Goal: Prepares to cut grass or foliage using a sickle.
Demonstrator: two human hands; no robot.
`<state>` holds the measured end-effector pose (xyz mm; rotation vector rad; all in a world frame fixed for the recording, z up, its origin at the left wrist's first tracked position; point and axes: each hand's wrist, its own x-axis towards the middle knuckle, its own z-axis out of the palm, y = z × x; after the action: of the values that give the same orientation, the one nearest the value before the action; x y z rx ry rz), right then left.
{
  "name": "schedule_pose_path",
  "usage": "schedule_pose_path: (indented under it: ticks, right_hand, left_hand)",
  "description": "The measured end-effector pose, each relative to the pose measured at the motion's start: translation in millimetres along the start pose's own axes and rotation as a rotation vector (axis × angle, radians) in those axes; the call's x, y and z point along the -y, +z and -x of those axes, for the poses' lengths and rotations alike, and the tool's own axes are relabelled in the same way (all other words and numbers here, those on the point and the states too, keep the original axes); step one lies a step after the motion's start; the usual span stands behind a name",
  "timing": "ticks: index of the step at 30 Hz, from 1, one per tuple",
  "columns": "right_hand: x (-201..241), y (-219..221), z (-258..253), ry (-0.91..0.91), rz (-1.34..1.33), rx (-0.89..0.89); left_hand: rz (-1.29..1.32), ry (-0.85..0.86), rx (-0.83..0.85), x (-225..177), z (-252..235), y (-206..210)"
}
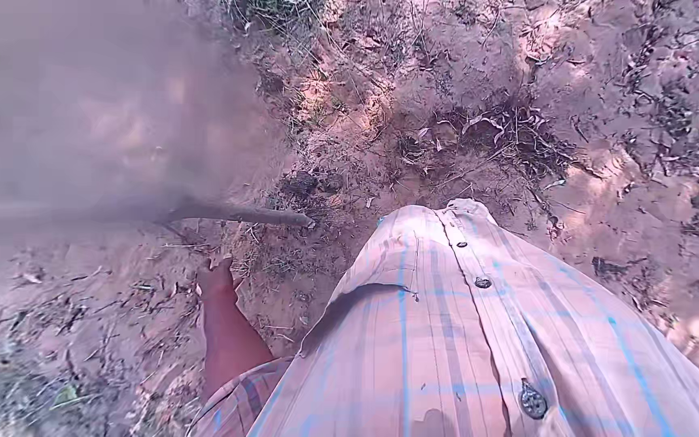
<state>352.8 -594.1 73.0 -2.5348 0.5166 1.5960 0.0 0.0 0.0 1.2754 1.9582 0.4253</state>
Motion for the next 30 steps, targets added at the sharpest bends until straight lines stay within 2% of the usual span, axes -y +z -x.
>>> schedule_pose_path:
  ticks: [1, 3, 4, 6, 7, 11, 15, 19, 21, 24, 26, 28, 30]
  right_hand:
    - [11, -11, -33, 0.031, -0.053, -0.083]
    - [50, -48, -71, 0.057, -0.106, -0.043]
    - [65, -65, -92, 0.025, -0.107, -0.024]
    - [81, -79, -166, -0.120, -0.101, -0.197]
    - [95, -88, -189, -0.173, -0.094, -0.210]
    - [167, -104, -182, -0.337, -0.041, -0.204]
    - [211, -91, -164, -0.347, 0.157, -0.160]
    - [238, -88, -145, -0.337, 0.409, -0.201]
    - [252, -84, -150, -0.385, 0.411, -0.193]
    - [292, -73, -189, -0.386, 0.316, -0.097]
    - [317, -67, -218, -0.341, 0.358, -0.007]
    - [357, -65, -249, -0.327, 0.515, 0.040]
    - [378, -55, -272, -0.348, 0.677, 0.084]
  left_hand:
    - [-0.039, -0.037, 0.025, 7, 18, 5]
    - [-0.050, -0.116, 0.082, 14, 44, 12]
    - [-0.038, -0.152, 0.100, 18, 51, 12]
    - [-0.006, -0.195, 0.083, 23, 55, 7]
    - [0.006, -0.209, 0.064, 26, 52, 2]
    - [0.037, -0.224, -0.043, 18, 22, -11]
    - [-0.045, -0.187, -0.014, -23, -16, 13]
    - [-0.261, -0.110, 0.259, -71, -40, 88]
    - [-0.312, -0.054, 0.442, -83, -45, 142]
    - [-0.329, -0.014, 0.695, -87, -38, 234]
    - [-0.367, -0.040, 0.836, -70, -11, 287]
    - [-0.444, -0.016, 0.913, -48, 11, 341]
    - [-0.614, -0.046, 1.045, -17, 41, 380]
